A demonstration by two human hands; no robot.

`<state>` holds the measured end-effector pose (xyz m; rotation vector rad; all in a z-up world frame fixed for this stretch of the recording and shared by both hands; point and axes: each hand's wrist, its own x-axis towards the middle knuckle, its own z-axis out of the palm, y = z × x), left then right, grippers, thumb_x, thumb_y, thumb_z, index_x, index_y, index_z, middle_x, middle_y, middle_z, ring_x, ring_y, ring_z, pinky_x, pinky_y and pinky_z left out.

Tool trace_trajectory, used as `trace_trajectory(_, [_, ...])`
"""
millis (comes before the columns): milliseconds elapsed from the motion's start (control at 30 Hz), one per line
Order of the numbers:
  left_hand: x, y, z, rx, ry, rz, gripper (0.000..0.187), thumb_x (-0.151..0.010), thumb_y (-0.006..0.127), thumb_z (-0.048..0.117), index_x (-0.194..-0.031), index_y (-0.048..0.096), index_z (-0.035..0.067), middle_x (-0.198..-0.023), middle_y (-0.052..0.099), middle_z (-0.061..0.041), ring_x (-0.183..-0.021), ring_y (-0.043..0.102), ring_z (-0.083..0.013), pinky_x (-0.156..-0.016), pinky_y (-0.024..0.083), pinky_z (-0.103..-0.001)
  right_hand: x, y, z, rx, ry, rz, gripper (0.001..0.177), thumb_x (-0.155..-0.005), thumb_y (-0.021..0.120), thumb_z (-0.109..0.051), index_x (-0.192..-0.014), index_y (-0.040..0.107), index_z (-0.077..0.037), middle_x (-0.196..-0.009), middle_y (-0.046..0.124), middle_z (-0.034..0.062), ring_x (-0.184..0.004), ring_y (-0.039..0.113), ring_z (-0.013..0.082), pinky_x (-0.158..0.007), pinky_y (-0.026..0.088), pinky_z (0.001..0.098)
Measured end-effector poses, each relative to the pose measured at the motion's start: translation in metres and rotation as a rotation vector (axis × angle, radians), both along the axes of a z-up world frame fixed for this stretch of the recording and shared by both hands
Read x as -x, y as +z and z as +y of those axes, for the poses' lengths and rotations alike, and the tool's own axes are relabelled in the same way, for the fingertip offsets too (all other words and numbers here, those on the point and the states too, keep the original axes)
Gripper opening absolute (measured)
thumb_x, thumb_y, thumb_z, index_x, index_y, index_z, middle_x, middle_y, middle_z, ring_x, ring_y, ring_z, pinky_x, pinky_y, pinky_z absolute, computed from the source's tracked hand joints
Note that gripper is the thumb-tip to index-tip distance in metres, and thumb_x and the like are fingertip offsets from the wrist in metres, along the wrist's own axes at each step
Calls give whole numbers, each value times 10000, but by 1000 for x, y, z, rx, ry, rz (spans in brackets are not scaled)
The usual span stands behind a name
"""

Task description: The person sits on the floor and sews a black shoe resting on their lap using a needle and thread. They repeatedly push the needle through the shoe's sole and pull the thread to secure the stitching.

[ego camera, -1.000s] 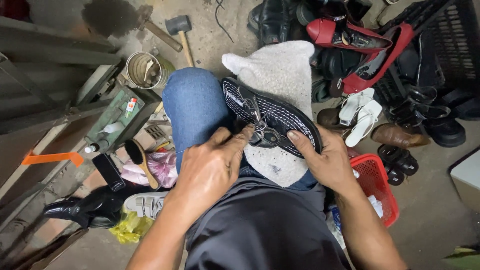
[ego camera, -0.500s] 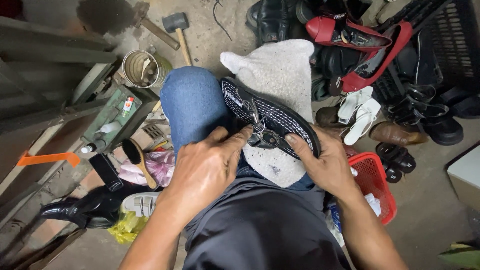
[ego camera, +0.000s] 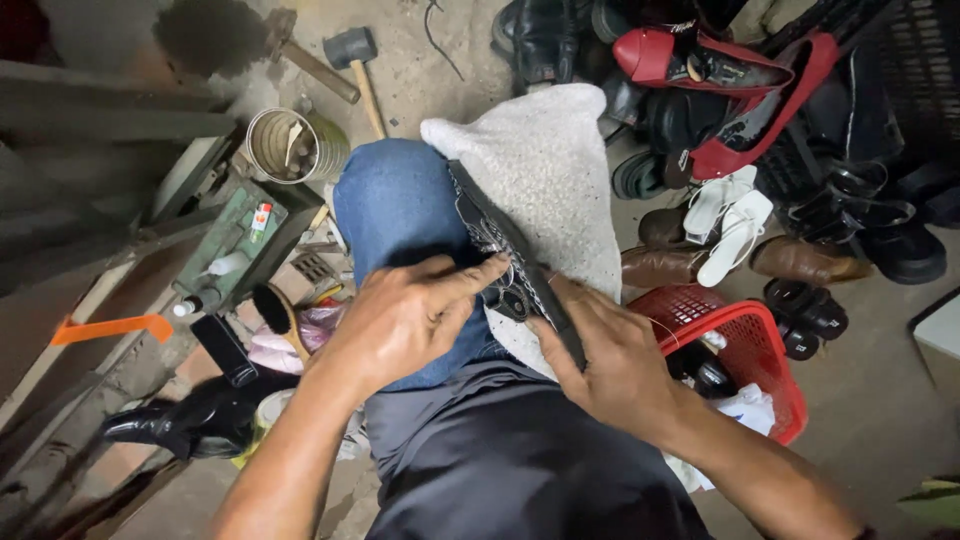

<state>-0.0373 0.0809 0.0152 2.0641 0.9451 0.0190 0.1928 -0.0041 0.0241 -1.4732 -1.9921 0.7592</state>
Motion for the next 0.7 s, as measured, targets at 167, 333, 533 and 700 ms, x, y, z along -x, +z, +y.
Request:
trace_trajectory(167, [15,-5,-9,-249,124,-222,325,-1024,593,133,-1340,669,153,-1269,742,32,-1057,728,-245,-837,615,-426,8,15,8,36,66,9,588,-930,696,-328,-1308,530,91,-1231,682,210,-1086,702,357,-941,567,455])
trace_trajectory(333, [36,-4,-16,-310,282,-178,155,-1020,637,152,-1131,663,46,-1072,757,-47,-881,747,-205,-791,585,-358,-36,-2,16,46,10,78,313,-838,825,-326,-1060,723,-131,-1054,744,77,-1099,708,321,-952,549,433])
trace_trajectory(533, [41,-10,-17,-76,288,-216,223,-1073,450,157,-1100,620,15,-981,669,-115,-895,640,-285,-842,498,-394,-37,-5,47,-317,-202,-198,204,-1086,583,-145,-1146,567,49,-1277,577,312,-1229,542,453,-1038,445,590])
trace_trajectory(700, [34,-14,-17,-19,381,-242,116,-1008,535,87,-1003,631,22,-918,662,-75,-829,624,-196,-786,499,-329,7,-20,43,-302,73,-178,50,-962,735,-75,-984,693,-63,-1304,645,85,-1319,515,345,-1195,330,565])
